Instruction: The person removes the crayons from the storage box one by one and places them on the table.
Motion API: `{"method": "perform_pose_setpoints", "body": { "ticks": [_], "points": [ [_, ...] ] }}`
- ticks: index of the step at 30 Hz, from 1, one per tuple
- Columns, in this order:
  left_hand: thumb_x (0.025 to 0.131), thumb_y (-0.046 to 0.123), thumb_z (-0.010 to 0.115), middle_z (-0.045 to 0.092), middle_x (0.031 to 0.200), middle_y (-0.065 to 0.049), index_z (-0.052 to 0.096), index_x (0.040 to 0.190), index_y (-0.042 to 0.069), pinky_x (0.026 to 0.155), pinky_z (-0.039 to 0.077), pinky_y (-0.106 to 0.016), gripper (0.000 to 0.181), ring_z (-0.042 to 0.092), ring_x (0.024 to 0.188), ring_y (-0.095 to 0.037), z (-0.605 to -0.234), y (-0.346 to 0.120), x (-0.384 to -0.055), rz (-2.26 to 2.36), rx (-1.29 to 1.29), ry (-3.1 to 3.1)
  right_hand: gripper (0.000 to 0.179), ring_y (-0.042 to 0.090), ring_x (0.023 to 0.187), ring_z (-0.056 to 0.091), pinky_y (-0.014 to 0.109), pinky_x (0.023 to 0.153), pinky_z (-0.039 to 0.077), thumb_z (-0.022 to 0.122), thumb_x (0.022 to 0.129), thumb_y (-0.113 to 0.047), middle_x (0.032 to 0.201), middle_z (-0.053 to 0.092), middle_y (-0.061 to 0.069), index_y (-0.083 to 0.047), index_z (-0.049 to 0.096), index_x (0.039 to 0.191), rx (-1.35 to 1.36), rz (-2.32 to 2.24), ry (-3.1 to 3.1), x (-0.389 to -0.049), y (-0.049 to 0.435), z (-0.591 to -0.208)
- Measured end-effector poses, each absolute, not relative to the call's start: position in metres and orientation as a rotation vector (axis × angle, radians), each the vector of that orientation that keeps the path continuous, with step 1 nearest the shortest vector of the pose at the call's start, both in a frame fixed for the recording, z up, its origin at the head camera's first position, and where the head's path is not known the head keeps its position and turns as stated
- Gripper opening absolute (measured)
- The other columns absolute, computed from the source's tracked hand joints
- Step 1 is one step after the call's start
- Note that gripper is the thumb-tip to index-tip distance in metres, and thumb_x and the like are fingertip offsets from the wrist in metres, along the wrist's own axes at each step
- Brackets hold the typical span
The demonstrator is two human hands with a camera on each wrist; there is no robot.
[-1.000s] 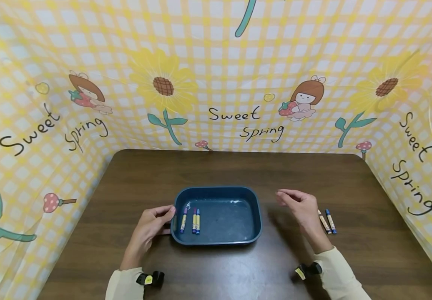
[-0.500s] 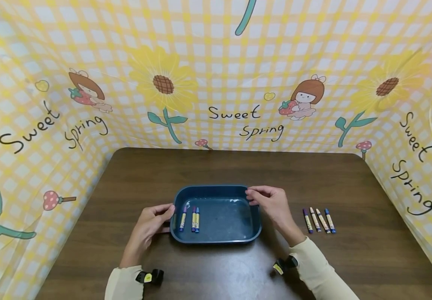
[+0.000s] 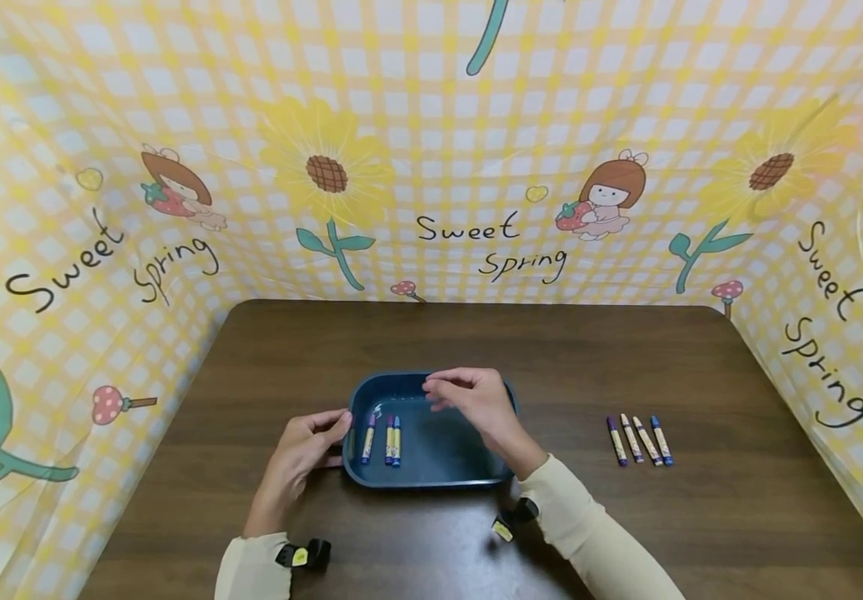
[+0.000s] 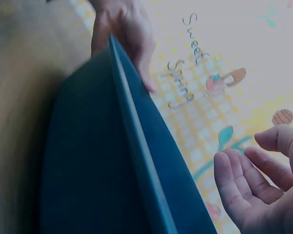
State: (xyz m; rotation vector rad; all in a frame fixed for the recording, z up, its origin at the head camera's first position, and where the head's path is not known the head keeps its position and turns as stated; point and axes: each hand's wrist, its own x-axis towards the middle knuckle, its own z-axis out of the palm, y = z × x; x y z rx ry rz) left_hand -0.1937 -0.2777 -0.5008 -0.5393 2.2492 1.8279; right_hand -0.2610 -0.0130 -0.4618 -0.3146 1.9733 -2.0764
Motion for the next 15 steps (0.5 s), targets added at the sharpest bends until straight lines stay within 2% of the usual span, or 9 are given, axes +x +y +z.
{"method": "perform_pose_setpoints", "body": {
  "ticks": [3, 8, 15],
  "points": [
    [0.099, 0.033, 0.067, 0.064, 0.132, -0.021, 0.062, 0.138, 0.003, 0.078, 0.063, -0.035, 0.049, 0.067, 0.096, -0.020, -0.501, -0.277, -0.192, 1.816, -0.556, 2.252, 0.031, 0.030, 0.094, 0.076, 0.045, 0.086, 0.062, 0.072, 0.095, -0.014, 0.111, 0.074, 0.025, 0.010, 0.071, 0.115, -0.290, -2.012, 1.917, -0.257, -0.025, -0.463],
    [0.099, 0.032, 0.067, 0.065, 0.130, -0.021, 0.062, 0.137, 0.002, 0.079, 0.063, -0.036, 0.049, 0.067, 0.095, -0.020, -0.501, -0.276, -0.193, 1.833, -0.543, 2.252, 0.027, 0.038, 0.101, 0.073, 0.045, 0.090, 0.061, 0.071, 0.097, -0.018, 0.115, 0.072, 0.026, 0.002, 0.073, 0.115, -0.267, -1.929, 1.886, -0.255, -0.041, -0.466],
    [0.100, 0.031, 0.067, 0.068, 0.125, -0.019, 0.064, 0.135, 0.001, 0.077, 0.064, -0.035, 0.046, 0.067, 0.092, -0.017, -0.502, -0.278, -0.195, 1.856, -0.550, 2.242, 0.028, 0.035, 0.099, 0.073, 0.046, 0.090, 0.061, 0.070, 0.096, -0.013, 0.113, 0.072, 0.026, 0.006, 0.071, 0.117, -0.240, -1.858, 1.882, -0.255, -0.060, -0.475]
  ]
}}
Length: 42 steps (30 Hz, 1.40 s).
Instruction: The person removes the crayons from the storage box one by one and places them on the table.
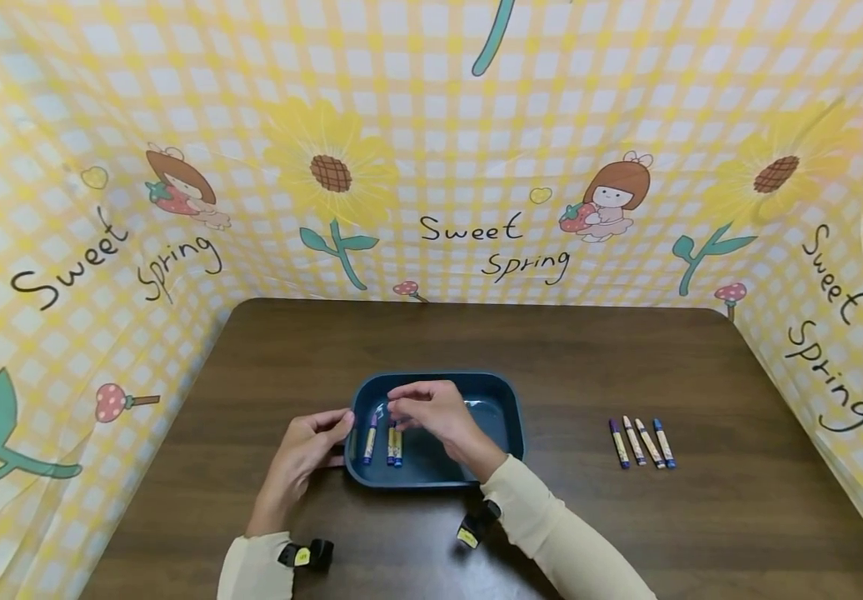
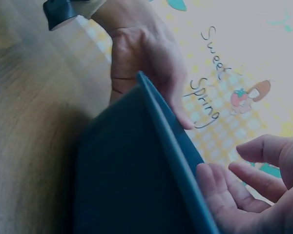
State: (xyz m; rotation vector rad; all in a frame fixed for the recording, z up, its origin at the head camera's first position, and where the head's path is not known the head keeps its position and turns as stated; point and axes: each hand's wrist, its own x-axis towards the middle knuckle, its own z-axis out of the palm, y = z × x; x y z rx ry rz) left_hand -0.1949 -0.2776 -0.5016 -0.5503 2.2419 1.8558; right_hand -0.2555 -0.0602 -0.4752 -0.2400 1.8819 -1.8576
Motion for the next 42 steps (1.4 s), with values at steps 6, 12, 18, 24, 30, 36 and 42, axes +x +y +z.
{"method": "perform_pose_setpoints", "body": {
  "ticks": [6, 12, 18, 24, 30, 36, 42],
  "points": [
    [0.100, 0.030, 0.066, 0.068, 0.124, -0.019, 0.064, 0.135, 0.001, 0.077, 0.064, -0.034, 0.045, 0.067, 0.094, -0.017, -0.501, -0.279, -0.193, 1.858, -0.551, 2.235, 0.026, 0.030, 0.095, 0.073, 0.043, 0.086, 0.062, 0.071, 0.093, -0.009, 0.104, 0.075, 0.015, 0.004, 0.072, 0.116, -0.208, -1.717, 1.996, -0.248, -0.071, -0.479],
    [0.100, 0.033, 0.067, 0.066, 0.128, -0.020, 0.063, 0.136, 0.002, 0.079, 0.063, -0.034, 0.048, 0.066, 0.097, -0.020, -0.501, -0.279, -0.193, 1.843, -0.516, 2.245, 0.027, 0.028, 0.084, 0.073, 0.039, 0.078, 0.064, 0.073, 0.092, -0.006, 0.101, 0.075, 0.013, 0.003, 0.071, 0.118, -0.198, -1.610, 2.208, -0.244, -0.077, -0.485],
    [0.100, 0.031, 0.066, 0.067, 0.128, -0.021, 0.063, 0.136, 0.001, 0.077, 0.063, -0.034, 0.047, 0.066, 0.096, -0.018, -0.501, -0.279, -0.195, 1.852, -0.515, 2.248, 0.024, 0.019, 0.082, 0.071, 0.035, 0.076, 0.063, 0.076, 0.089, -0.004, 0.094, 0.075, 0.009, 0.001, 0.074, 0.112, -0.211, -1.507, 2.410, -0.243, -0.082, -0.491],
    [0.100, 0.029, 0.066, 0.067, 0.126, -0.020, 0.063, 0.136, 0.001, 0.076, 0.064, -0.034, 0.045, 0.066, 0.093, -0.017, -0.501, -0.278, -0.195, 1.858, -0.538, 2.245, 0.021, 0.015, 0.085, 0.065, 0.037, 0.083, 0.061, 0.075, 0.087, 0.000, 0.095, 0.074, 0.009, 0.002, 0.074, 0.108, -0.229, -1.427, 2.530, -0.240, -0.086, -0.500],
    [0.100, 0.030, 0.067, 0.066, 0.127, -0.021, 0.063, 0.136, 0.002, 0.076, 0.064, -0.034, 0.046, 0.066, 0.093, -0.018, -0.501, -0.278, -0.194, 1.850, -0.543, 2.248, 0.031, 0.021, 0.094, 0.065, 0.039, 0.089, 0.059, 0.076, 0.084, 0.002, 0.102, 0.072, 0.012, 0.004, 0.070, 0.114, -0.251, -1.327, 2.629, -0.239, -0.088, -0.503],
    [0.100, 0.031, 0.066, 0.065, 0.129, -0.021, 0.063, 0.137, 0.002, 0.077, 0.064, -0.034, 0.047, 0.066, 0.095, -0.018, -0.500, -0.279, -0.195, 1.850, -0.545, 2.246, 0.031, 0.022, 0.097, 0.057, 0.036, 0.088, 0.057, 0.072, 0.083, 0.004, 0.104, 0.064, 0.011, 0.004, 0.068, 0.114, -0.318, -1.167, 2.684, -0.239, -0.089, -0.503],
    [0.100, 0.033, 0.066, 0.063, 0.133, -0.022, 0.061, 0.139, 0.003, 0.078, 0.063, -0.034, 0.050, 0.066, 0.098, -0.019, -0.501, -0.278, -0.194, 1.833, -0.539, 2.233, 0.033, 0.022, 0.094, 0.056, 0.034, 0.085, 0.058, 0.067, 0.079, 0.010, 0.103, 0.063, 0.012, 0.004, 0.068, 0.112, -0.349, -1.121, 2.699, -0.238, -0.088, -0.505]
  ]
}}
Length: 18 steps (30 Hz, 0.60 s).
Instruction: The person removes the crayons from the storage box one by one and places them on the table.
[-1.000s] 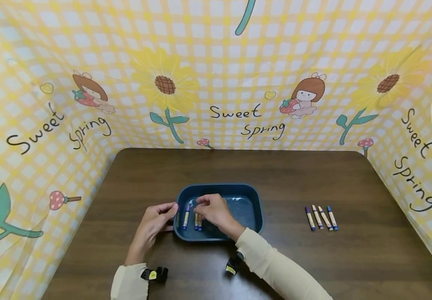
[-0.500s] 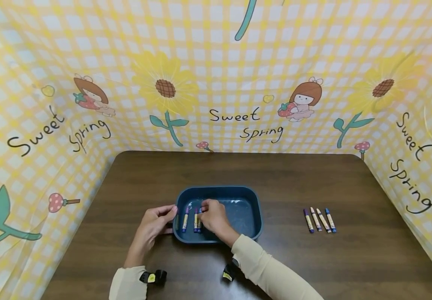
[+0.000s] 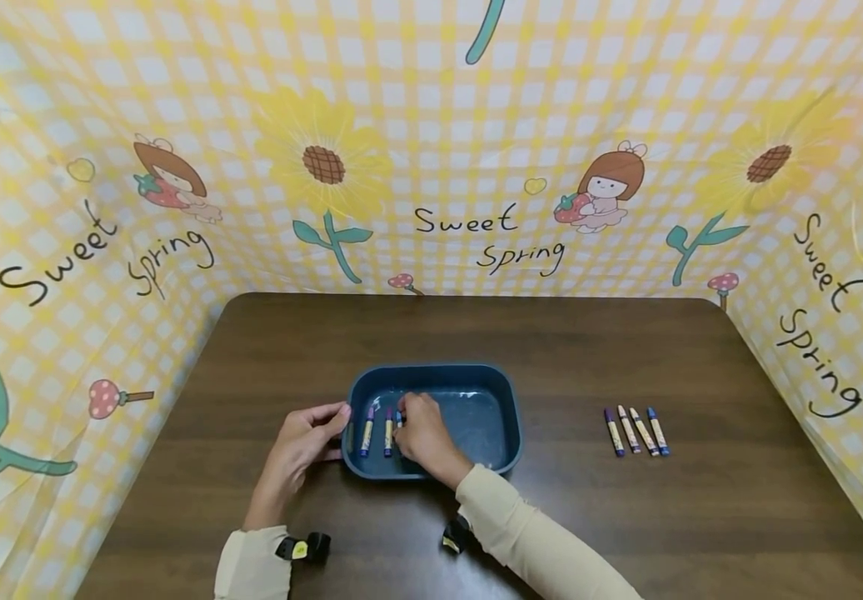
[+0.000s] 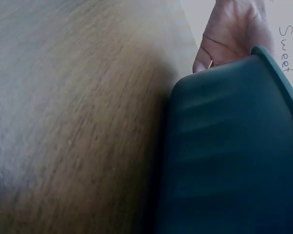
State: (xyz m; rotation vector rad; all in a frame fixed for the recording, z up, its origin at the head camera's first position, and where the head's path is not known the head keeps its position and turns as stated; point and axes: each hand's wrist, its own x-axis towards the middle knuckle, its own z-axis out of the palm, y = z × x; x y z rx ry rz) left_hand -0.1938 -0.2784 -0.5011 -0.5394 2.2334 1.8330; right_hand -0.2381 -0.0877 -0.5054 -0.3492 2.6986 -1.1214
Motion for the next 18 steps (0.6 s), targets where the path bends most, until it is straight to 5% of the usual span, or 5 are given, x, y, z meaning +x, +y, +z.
{"method": "perform_pose_setpoints", "body": {
  "ticks": [3, 8, 13, 18],
  "points": [
    [0.100, 0.032, 0.066, 0.062, 0.135, -0.022, 0.061, 0.140, 0.003, 0.079, 0.063, -0.035, 0.049, 0.066, 0.100, -0.020, -0.4999, -0.2781, -0.1928, 1.826, -0.548, 2.236, 0.031, 0.021, 0.091, 0.057, 0.033, 0.082, 0.058, 0.066, 0.079, 0.008, 0.103, 0.063, 0.013, 0.003, 0.069, 0.110, -0.387, -1.078, 2.724, -0.2374, -0.0870, -0.5062],
    [0.100, 0.032, 0.067, 0.061, 0.137, -0.022, 0.061, 0.140, 0.004, 0.080, 0.063, -0.035, 0.050, 0.066, 0.100, -0.020, -0.4997, -0.2770, -0.1916, 1.812, -0.549, 2.249, 0.008, 0.021, 0.074, 0.053, 0.030, 0.062, 0.051, 0.067, 0.082, 0.006, 0.086, 0.059, 0.012, 0.000, 0.067, 0.087, -0.494, -0.970, 2.798, -0.2348, -0.0856, -0.5063],
    [0.100, 0.031, 0.067, 0.061, 0.136, -0.022, 0.061, 0.140, 0.003, 0.079, 0.063, -0.035, 0.049, 0.065, 0.100, -0.019, -0.4996, -0.2753, -0.1928, 1.822, -0.557, 2.248, 0.023, 0.017, 0.069, 0.049, 0.027, 0.059, 0.045, 0.070, 0.087, 0.001, 0.074, 0.055, 0.006, -0.007, 0.059, 0.068, -0.597, -0.846, 2.856, -0.2328, -0.0848, -0.5046],
    [0.100, 0.032, 0.067, 0.062, 0.135, -0.022, 0.061, 0.140, 0.003, 0.079, 0.063, -0.034, 0.050, 0.065, 0.099, -0.019, -0.5001, -0.2745, -0.1936, 1.816, -0.565, 2.257, 0.022, 0.016, 0.068, 0.051, 0.028, 0.058, 0.047, 0.071, 0.086, 0.001, 0.070, 0.058, 0.005, -0.006, 0.065, 0.066, -0.685, -0.832, 2.875, -0.2331, -0.0838, -0.5050]
  ]
}}
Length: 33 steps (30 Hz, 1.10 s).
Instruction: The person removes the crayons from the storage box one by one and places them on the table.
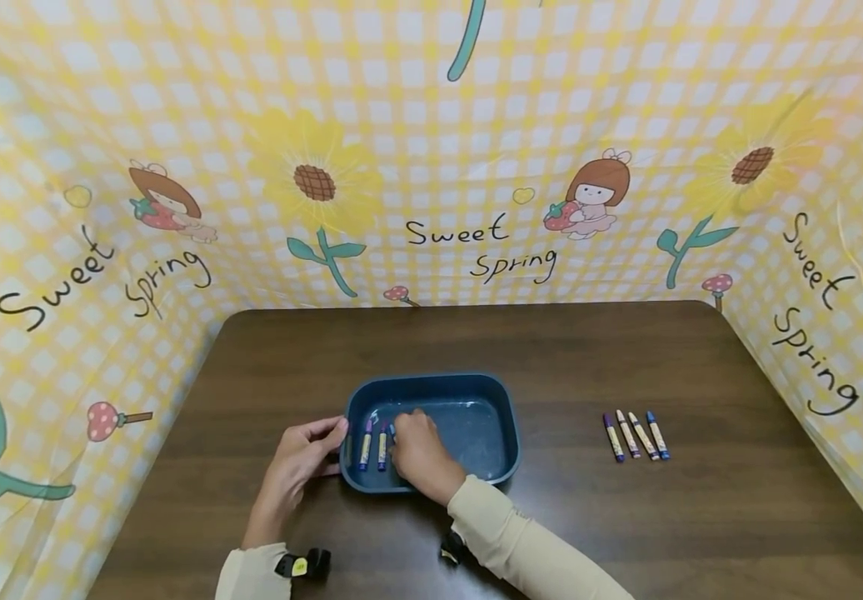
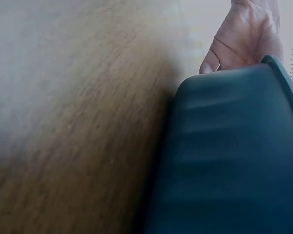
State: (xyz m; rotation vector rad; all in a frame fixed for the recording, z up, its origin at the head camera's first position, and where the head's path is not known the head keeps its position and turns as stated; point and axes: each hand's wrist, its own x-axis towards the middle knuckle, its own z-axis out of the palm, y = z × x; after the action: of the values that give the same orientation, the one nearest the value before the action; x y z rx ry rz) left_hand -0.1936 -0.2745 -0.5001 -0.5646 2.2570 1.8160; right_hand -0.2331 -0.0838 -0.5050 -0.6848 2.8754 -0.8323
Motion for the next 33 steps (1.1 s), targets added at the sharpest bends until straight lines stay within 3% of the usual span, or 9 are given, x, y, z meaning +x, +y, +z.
{"method": "perform_pose_setpoints", "body": {
  "ticks": [7, 10, 13, 15, 23, 33],
  "points": [
    [0.099, 0.033, 0.067, 0.062, 0.135, -0.021, 0.061, 0.139, 0.003, 0.079, 0.063, -0.033, 0.050, 0.065, 0.099, -0.020, -0.505, -0.273, -0.191, 1.828, -0.580, 2.246, 0.032, 0.015, 0.056, 0.044, 0.025, 0.048, 0.038, 0.068, 0.088, 0.003, 0.060, 0.043, 0.003, -0.004, 0.056, 0.059, -0.487, -0.962, 2.738, -0.236, -0.084, -0.504],
    [0.099, 0.032, 0.067, 0.062, 0.134, -0.022, 0.061, 0.139, 0.003, 0.079, 0.063, -0.033, 0.049, 0.065, 0.098, -0.020, -0.505, -0.272, -0.190, 1.819, -0.587, 2.250, 0.023, 0.014, 0.061, 0.048, 0.025, 0.052, 0.042, 0.073, 0.089, -0.002, 0.066, 0.054, 0.003, -0.001, 0.066, 0.067, -0.358, -1.039, 2.666, -0.237, -0.081, -0.502],
    [0.100, 0.031, 0.067, 0.062, 0.132, -0.022, 0.062, 0.138, 0.003, 0.078, 0.063, -0.033, 0.048, 0.065, 0.097, -0.020, -0.505, -0.272, -0.189, 1.807, -0.588, 2.256, 0.007, 0.014, 0.074, 0.056, 0.028, 0.064, 0.053, 0.077, 0.088, -0.006, 0.085, 0.070, 0.005, -0.001, 0.077, 0.083, -0.293, -1.133, 2.594, -0.239, -0.074, -0.500],
    [0.100, 0.030, 0.067, 0.063, 0.131, -0.022, 0.062, 0.138, 0.002, 0.078, 0.063, -0.034, 0.047, 0.065, 0.096, -0.020, -0.505, -0.272, -0.189, 1.807, -0.585, 2.259, 0.006, 0.014, 0.079, 0.059, 0.031, 0.071, 0.057, 0.078, 0.088, -0.007, 0.094, 0.074, 0.007, -0.002, 0.079, 0.091, -0.276, -1.220, 2.534, -0.240, -0.068, -0.498],
    [0.100, 0.028, 0.067, 0.062, 0.132, -0.021, 0.062, 0.138, 0.003, 0.078, 0.063, -0.034, 0.046, 0.065, 0.098, -0.020, -0.501, -0.273, -0.192, 1.796, -0.590, 2.272, 0.020, 0.020, 0.079, 0.064, 0.035, 0.076, 0.061, 0.074, 0.092, -0.007, 0.104, 0.072, 0.011, -0.001, 0.077, 0.111, -0.117, -1.558, 2.202, -0.243, -0.045, -0.486],
    [0.101, 0.027, 0.065, 0.063, 0.131, -0.022, 0.062, 0.137, 0.000, 0.078, 0.063, -0.034, 0.045, 0.065, 0.096, -0.019, -0.498, -0.271, -0.195, 1.781, -0.547, 2.309, 0.024, 0.020, 0.084, 0.068, 0.037, 0.084, 0.062, 0.074, 0.093, -0.011, 0.111, 0.075, 0.013, -0.003, 0.077, 0.116, -0.020, -1.758, 2.077, -0.247, -0.024, -0.479]
  ]
}}
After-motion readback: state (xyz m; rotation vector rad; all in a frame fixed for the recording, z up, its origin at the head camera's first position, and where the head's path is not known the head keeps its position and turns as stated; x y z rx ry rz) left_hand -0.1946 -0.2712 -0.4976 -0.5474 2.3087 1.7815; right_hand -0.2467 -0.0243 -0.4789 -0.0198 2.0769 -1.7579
